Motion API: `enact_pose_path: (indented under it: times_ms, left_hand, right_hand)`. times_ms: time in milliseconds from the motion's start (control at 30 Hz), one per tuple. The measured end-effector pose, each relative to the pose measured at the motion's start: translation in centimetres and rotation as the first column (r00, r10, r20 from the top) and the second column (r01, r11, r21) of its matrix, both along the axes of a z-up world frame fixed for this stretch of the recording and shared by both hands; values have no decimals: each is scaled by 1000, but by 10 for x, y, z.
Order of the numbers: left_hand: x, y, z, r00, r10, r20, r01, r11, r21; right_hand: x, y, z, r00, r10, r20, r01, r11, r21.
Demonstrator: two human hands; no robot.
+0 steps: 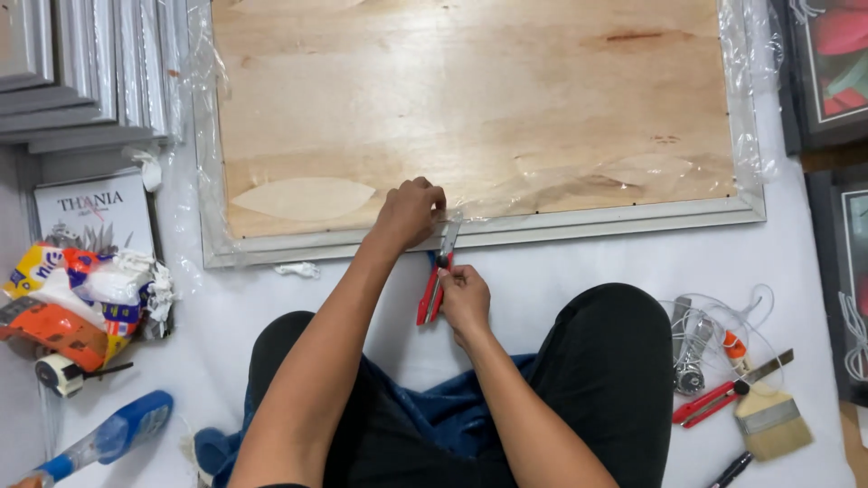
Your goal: Wrapping a large picture frame in protective plastic film and trimming the edges
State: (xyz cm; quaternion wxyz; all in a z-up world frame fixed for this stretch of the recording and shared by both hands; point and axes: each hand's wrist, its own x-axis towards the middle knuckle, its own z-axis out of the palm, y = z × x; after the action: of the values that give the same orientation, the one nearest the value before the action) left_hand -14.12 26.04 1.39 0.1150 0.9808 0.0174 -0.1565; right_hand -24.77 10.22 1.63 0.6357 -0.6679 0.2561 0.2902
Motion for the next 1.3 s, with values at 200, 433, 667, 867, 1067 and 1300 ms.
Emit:
enact_pose_path:
  times_ms: [200,433,667,867,1067,1300]
  left_hand:
    - [-4,-3,42,977,57,-205,-107,964,-242]
    - [8,0,24,989,-12,-144,-15,982,-186]
    - [12,0,27,988,18,-156,-52,976,-213]
    - [20,2,19,983,16,-182,-56,975,-216]
    - [20,4,31,984,-22,-178,-21,971,-236]
    - [21,6,32,983,-32,-183,-15,968,-250]
  right_hand:
    - [0,15,14,997,-70,-17,69,996,-50]
    - [1,31,30,992,-123,-29,123,992,-23]
    - [11,38,28,985,-150,-82,155,986,63]
    - [2,42,21,989,12,-147,5,993,117]
    - [13,46,27,973,-212,-91,217,974,58]
    - [-16,62,37,989,110,-97,-104,993,61]
